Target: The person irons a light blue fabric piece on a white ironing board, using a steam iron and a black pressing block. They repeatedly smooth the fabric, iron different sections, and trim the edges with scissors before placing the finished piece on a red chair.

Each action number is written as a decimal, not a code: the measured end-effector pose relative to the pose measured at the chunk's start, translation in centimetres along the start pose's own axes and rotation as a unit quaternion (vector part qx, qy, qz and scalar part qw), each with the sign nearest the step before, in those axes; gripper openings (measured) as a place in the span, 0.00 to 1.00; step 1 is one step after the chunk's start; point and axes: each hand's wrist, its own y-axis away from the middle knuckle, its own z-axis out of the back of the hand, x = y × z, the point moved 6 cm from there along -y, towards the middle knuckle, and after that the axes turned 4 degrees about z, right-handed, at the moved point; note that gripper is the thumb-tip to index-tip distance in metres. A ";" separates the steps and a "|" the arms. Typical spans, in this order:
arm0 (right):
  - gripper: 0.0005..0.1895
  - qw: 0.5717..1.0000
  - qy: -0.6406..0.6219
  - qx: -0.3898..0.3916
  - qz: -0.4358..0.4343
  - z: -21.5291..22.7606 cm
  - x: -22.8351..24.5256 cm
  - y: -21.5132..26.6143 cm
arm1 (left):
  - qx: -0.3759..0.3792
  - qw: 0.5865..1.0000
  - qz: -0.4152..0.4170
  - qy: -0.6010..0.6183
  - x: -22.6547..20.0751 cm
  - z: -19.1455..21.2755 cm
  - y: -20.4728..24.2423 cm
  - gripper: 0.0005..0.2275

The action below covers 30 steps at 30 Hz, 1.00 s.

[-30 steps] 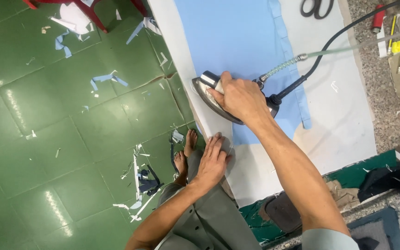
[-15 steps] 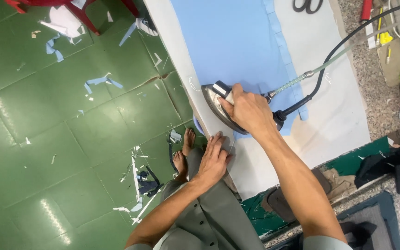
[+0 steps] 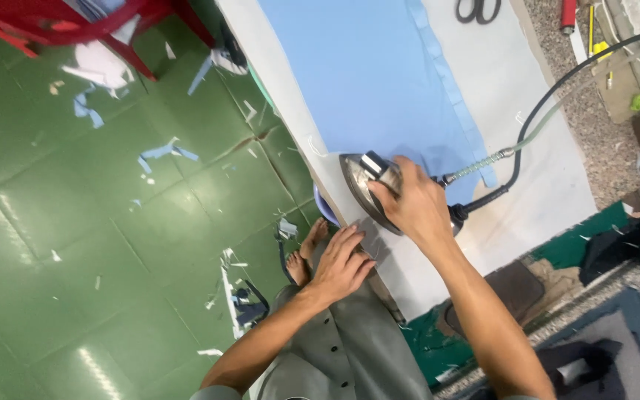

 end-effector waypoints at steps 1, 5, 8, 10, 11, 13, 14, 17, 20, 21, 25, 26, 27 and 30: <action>0.33 1.000 -0.005 -0.004 -0.001 0.2 -0.6 1.1 | 0.003 1.000 -0.005 -0.003 1.5 0.6 -0.3 0.09; 0.36 0.970 0.080 -0.110 0.201 2.6 0.1 6.6 | -0.030 0.998 -0.034 -0.044 7.8 4.2 -3.8 0.09; 0.37 0.950 0.194 -0.090 0.228 1.3 -0.3 8.3 | -0.027 0.996 -0.032 -0.081 12.3 7.3 -9.0 0.11; 0.37 0.921 0.264 -0.159 0.239 1.4 0.4 8.8 | -0.008 0.993 -0.034 -0.111 14.3 9.2 -12.5 0.12; 0.40 0.920 0.294 -0.137 0.219 1.3 0.5 8.5 | -0.005 0.990 -0.040 -0.131 15.0 10.0 -14.4 0.13; 0.42 0.920 0.325 -0.116 0.187 1.1 0.5 8.1 | 0.003 0.988 -0.054 -0.145 16.6 11.3 -18.3 0.14; 0.41 0.918 0.353 -0.066 0.169 0.4 0.0 7.9 | 0.021 0.987 -0.046 -0.153 17.7 11.6 -20.1 0.15; 0.43 0.905 0.406 0.027 0.123 -1.9 -1.3 8.1 | 0.047 0.984 -0.046 -0.167 20.9 13.1 -25.9 0.16; 0.52 0.909 0.403 0.079 0.066 -2.8 -2.2 6.6 | 0.081 0.977 -0.048 -0.191 25.2 13.5 -32.6 0.16; 0.60 0.922 0.373 0.091 0.042 -3.0 -2.3 6.3 | 0.110 0.970 -0.037 -0.214 26.9 13.1 -34.7 0.17; 0.39 0.983 0.175 0.034 -0.034 -2.0 -2.1 0.8 | 0.118 0.957 -0.141 -0.224 33.6 11.9 -43.5 0.27; 0.35 0.989 0.120 0.066 -0.063 -1.1 -1.4 -0.6 | 0.164 0.948 -0.118 -0.245 35.1 11.3 -45.4 0.32; 0.31 0.989 0.063 0.095 -0.091 -0.2 -0.8 -1.8 | 0.209 0.936 -0.096 -0.268 36.5 10.6 -47.2 0.38; 0.27 0.970 0.050 0.042 -0.235 0.9 -1.2 -2.5 | 0.287 0.920 -0.088 -0.250 39.4 9.0 -48.7 0.34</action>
